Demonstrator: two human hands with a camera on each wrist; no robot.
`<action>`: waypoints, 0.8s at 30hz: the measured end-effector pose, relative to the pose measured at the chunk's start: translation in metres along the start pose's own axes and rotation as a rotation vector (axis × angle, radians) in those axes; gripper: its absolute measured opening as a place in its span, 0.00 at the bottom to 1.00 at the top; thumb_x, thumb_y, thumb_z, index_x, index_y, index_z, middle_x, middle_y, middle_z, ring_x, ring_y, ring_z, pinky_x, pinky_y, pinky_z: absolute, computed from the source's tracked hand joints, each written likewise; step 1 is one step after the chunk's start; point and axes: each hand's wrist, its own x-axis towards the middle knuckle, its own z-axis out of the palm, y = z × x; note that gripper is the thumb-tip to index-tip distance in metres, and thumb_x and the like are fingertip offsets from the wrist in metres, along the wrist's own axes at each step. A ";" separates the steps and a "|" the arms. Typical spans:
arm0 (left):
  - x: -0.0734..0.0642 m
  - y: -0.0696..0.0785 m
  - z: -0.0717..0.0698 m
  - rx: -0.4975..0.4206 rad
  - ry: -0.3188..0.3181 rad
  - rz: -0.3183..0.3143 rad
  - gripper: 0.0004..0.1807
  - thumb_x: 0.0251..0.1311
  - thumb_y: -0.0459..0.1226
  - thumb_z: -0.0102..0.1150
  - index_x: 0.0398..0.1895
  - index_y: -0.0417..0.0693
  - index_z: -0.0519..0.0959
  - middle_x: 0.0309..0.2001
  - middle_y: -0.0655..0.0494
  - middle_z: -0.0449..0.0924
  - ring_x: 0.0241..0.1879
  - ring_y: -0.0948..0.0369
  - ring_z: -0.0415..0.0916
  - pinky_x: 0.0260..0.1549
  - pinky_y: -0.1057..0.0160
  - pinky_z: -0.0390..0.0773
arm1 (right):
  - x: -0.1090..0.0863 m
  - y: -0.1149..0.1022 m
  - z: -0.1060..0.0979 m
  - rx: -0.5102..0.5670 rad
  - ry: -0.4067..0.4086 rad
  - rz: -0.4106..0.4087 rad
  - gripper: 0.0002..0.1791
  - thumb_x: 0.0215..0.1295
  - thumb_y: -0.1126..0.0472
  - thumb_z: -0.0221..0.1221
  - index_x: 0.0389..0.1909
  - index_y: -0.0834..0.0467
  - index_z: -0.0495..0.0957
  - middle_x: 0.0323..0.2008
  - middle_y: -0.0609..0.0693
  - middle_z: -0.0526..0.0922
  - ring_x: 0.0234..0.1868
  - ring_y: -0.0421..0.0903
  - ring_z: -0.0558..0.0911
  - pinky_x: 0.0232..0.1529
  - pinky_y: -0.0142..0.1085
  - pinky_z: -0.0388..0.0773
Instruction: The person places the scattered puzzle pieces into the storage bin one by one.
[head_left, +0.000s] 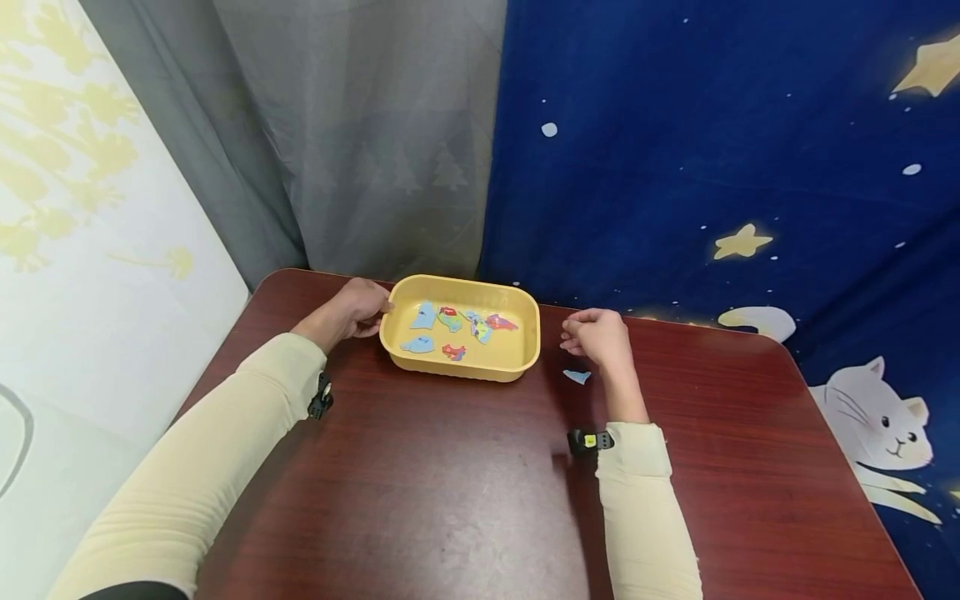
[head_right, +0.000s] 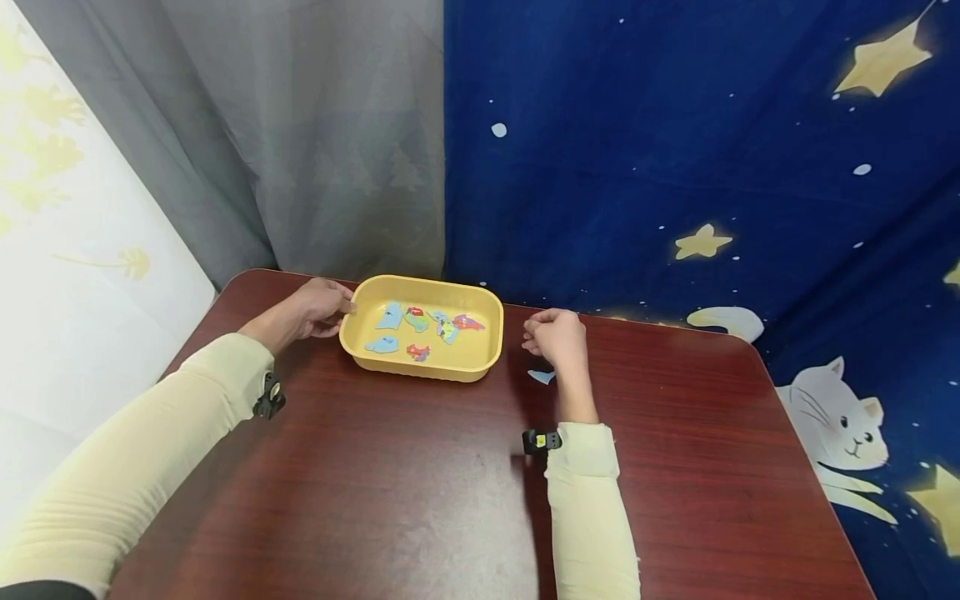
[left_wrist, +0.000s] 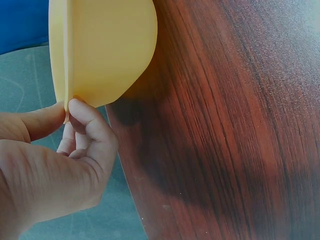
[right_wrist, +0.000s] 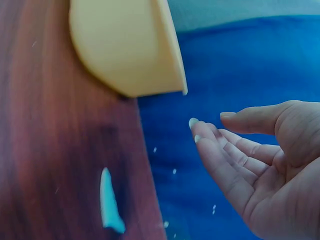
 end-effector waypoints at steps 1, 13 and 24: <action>0.000 0.000 0.000 -0.003 0.000 0.000 0.18 0.71 0.34 0.48 0.61 0.39 0.69 0.32 0.51 0.73 0.21 0.64 0.71 0.25 0.69 0.77 | -0.001 0.003 -0.001 -0.005 -0.002 0.011 0.11 0.67 0.63 0.58 0.43 0.68 0.80 0.34 0.62 0.86 0.25 0.44 0.86 0.27 0.32 0.83; 0.003 -0.002 0.000 -0.005 -0.006 0.003 0.18 0.71 0.34 0.47 0.61 0.38 0.69 0.30 0.51 0.73 0.21 0.63 0.71 0.24 0.69 0.77 | -0.008 0.037 -0.001 -0.037 -0.051 0.121 0.12 0.64 0.67 0.60 0.47 0.68 0.78 0.26 0.56 0.85 0.21 0.41 0.84 0.27 0.35 0.84; 0.002 -0.002 -0.001 -0.006 -0.008 0.003 0.18 0.70 0.34 0.49 0.61 0.39 0.69 0.33 0.50 0.73 0.20 0.64 0.71 0.23 0.69 0.78 | -0.010 0.058 0.005 -0.051 -0.102 0.200 0.14 0.63 0.67 0.61 0.49 0.68 0.77 0.22 0.55 0.84 0.19 0.44 0.84 0.23 0.36 0.83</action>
